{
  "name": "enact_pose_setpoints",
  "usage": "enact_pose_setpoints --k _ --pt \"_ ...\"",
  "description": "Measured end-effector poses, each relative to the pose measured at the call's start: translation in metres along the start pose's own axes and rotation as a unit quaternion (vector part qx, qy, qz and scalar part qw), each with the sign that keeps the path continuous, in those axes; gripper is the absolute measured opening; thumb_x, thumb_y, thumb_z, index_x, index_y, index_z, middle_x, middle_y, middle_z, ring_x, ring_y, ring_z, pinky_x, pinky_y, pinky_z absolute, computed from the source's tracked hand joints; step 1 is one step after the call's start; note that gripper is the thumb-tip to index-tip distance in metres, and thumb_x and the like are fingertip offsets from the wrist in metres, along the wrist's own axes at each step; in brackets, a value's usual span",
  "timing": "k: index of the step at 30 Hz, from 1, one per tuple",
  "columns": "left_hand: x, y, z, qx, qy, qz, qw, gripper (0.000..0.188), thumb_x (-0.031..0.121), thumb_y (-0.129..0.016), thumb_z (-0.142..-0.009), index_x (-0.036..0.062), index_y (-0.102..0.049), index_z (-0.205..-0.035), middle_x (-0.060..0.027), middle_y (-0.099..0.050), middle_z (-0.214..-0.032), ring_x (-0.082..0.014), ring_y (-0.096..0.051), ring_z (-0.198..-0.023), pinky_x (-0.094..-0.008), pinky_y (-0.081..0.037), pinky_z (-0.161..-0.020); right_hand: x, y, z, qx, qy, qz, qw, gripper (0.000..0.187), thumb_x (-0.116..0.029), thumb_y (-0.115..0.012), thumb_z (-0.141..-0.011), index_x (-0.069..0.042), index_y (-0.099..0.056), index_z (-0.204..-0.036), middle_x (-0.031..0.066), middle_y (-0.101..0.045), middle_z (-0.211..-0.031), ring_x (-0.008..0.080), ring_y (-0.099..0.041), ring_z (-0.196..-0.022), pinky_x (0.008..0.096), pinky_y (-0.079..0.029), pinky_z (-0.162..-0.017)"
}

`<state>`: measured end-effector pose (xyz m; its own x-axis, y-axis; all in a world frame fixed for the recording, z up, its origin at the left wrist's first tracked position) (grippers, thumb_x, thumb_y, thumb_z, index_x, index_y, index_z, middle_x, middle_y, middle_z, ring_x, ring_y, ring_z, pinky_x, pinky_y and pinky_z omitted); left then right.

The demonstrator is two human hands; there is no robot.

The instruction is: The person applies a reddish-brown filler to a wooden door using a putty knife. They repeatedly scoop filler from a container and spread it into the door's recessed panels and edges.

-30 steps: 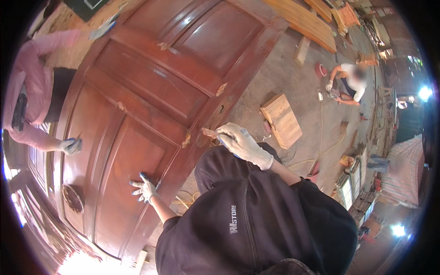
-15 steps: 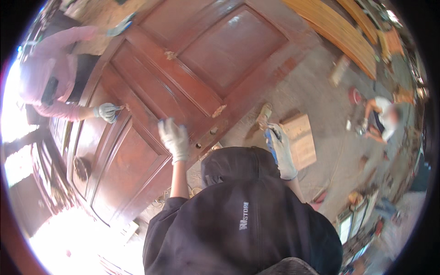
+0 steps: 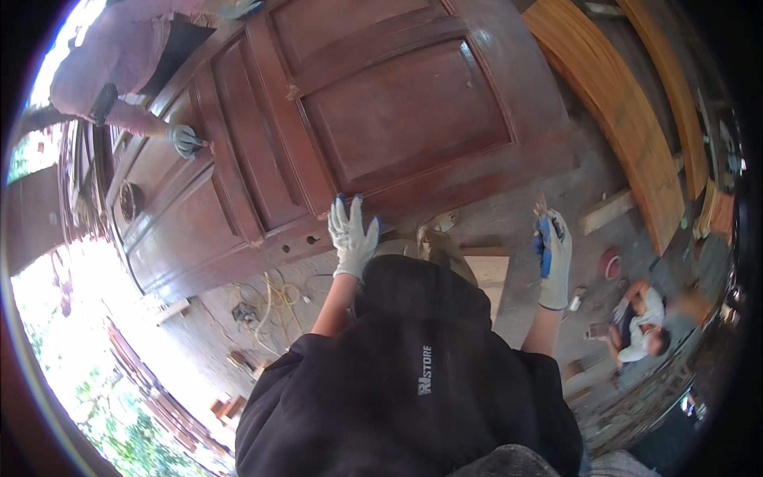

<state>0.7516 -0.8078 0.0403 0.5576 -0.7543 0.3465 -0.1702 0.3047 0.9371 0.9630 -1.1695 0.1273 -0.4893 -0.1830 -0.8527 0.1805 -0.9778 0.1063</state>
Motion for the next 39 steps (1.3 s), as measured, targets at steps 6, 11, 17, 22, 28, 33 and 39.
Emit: enact_pose_setpoints --k 6,11,17,22,28,33,39 --pt "0.01 -0.001 -0.051 0.03 0.092 0.023 0.995 0.065 0.036 -0.064 -0.09 0.0118 -0.044 -0.146 -0.0287 -0.03 -0.153 -0.0477 -0.028 -0.141 -0.058 -0.024 -0.115 -0.074 -0.067 -0.071 -0.102 0.041 0.002 0.994 0.02 -0.022 -0.058 -0.101 -0.006 -0.064 -0.112 -0.0048 -0.056 -0.081 0.0018 -0.048 -0.065 0.0195 -0.038 -0.057" --pt "0.033 -0.015 -0.134 0.054 0.105 0.059 0.991 0.064 0.037 -0.062 -0.091 0.0095 -0.042 -0.146 -0.0317 -0.028 -0.152 -0.0485 -0.026 -0.142 -0.0576 -0.022 -0.116 -0.092 -0.118 -0.082 -0.153 0.013 0.01 0.988 0.019 -0.02 -0.056 -0.102 -0.004 -0.064 -0.11 -0.0031 -0.057 -0.08 0.0028 -0.049 -0.064 0.0211 -0.041 -0.057" --pt "0.049 -0.032 -0.253 0.089 0.203 0.026 0.975 0.072 0.046 -0.06 -0.092 0.0113 -0.036 -0.151 -0.0308 -0.015 -0.159 -0.0507 -0.013 -0.146 -0.0585 -0.015 -0.118 -0.078 -0.137 -0.122 -0.175 -0.043 0.045 0.983 0.016 -0.019 -0.058 -0.101 -0.005 -0.063 -0.107 -0.0045 -0.055 -0.079 0.0026 -0.048 -0.065 0.0211 -0.04 -0.057" --pt "0.029 -0.064 -0.298 0.097 0.39 -0.041 0.915 0.077 0.052 -0.048 -0.096 0.0082 -0.026 -0.155 -0.0295 -0.014 -0.16 -0.0497 -0.01 -0.148 -0.0583 -0.01 -0.12 -0.08 -0.163 -0.17 -0.203 -0.07 0.093 0.972 0.015 -0.018 -0.058 -0.101 -0.005 -0.063 -0.107 -0.0047 -0.055 -0.081 0.0028 -0.049 -0.067 0.021 -0.04 -0.059" --pt "0.048 -0.078 -0.317 0.083 0.418 -0.159 0.89 0.079 0.051 -0.043 -0.097 0.0007 -0.024 -0.155 -0.0259 -0.024 -0.159 -0.044 -0.016 -0.149 -0.0551 -0.011 -0.121 -0.096 -0.206 -0.257 -0.204 0.08 0.229 0.948 0.018 -0.005 -0.054 -0.1 0.0 -0.061 -0.116 0.0048 -0.065 -0.092 0.0107 -0.061 -0.083 0.0277 -0.05 -0.074" --pt "0.045 -0.084 -0.316 0.082 0.413 -0.145 0.896 0.078 0.047 -0.043 -0.099 0.0008 -0.017 -0.156 -0.0239 -0.019 -0.161 -0.0388 -0.013 -0.151 -0.0522 -0.008 -0.123 -0.146 -0.234 -0.334 -0.119 0.363 0.324 0.866 0.033 0.0 -0.055 -0.096 -0.003 -0.062 -0.128 0.0153 -0.064 -0.109 0.0266 -0.066 -0.094 0.0389 -0.052 -0.083" --pt "0.044 -0.083 -0.318 0.05 0.407 -0.14 0.901 0.078 0.043 -0.04 -0.1 -0.003 -0.011 -0.156 -0.0229 -0.014 -0.162 -0.0355 -0.007 -0.152 -0.0494 -0.003 -0.124 -0.141 -0.251 -0.402 -0.032 0.393 0.489 0.778 0.035 -0.012 -0.066 -0.092 -0.015 -0.067 -0.126 0.0115 -0.059 -0.099 0.0257 -0.062 -0.088 0.0389 -0.052 -0.078"
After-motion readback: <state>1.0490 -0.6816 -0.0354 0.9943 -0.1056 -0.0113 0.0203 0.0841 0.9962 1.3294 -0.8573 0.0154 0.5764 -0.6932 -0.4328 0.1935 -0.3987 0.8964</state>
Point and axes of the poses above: each hand's wrist, its own z-axis away from the middle knuckle, its own y-axis out of the back of the hand, x = y × z, the point moved 7 cm from there along -z, towards the middle knuckle
